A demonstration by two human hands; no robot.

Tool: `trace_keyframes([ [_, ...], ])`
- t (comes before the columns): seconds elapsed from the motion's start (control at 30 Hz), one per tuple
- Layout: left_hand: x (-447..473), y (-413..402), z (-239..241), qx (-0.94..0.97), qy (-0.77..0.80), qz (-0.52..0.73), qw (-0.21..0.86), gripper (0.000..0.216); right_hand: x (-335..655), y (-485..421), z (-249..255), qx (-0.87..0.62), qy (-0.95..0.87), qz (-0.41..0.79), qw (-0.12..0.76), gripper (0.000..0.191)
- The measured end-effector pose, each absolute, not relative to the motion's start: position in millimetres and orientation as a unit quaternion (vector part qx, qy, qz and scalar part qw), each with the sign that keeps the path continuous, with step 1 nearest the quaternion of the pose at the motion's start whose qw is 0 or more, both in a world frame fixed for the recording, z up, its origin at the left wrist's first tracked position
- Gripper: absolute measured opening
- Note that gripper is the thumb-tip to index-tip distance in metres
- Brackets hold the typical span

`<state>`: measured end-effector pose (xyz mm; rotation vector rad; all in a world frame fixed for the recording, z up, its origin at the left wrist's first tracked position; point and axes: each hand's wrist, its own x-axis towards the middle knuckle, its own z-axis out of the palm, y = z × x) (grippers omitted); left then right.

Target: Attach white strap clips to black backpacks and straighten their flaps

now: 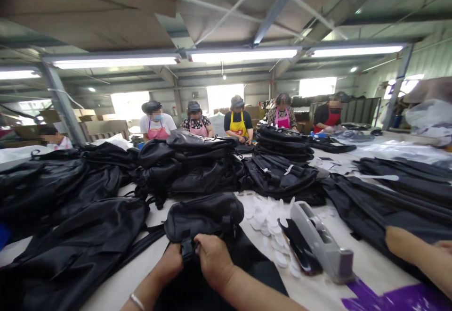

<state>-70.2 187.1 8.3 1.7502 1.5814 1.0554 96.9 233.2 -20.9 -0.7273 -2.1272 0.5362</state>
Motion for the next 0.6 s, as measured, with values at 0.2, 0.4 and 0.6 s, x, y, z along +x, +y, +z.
trace_keyframes([
  [0.2, -76.5, 188.5, 0.2, 0.609, 0.647, 0.359, 0.285, 0.061, 88.1, 250.7, -38.7, -0.378, -0.892, 0.106, 0.225, 0.021],
  [0.4, -84.0, 195.0, -12.4, 0.619, 0.648, 0.330, 0.296, 0.066, 42.4, 276.3, -6.5, -0.404, -0.910, 0.088, 0.024, 0.027],
  [0.6, -84.2, 204.0, -4.3, 0.659, 0.621, 0.264, 0.333, 0.055, 51.1, 278.8, 6.8, -0.324, -0.942, 0.079, -0.034, 0.028],
])
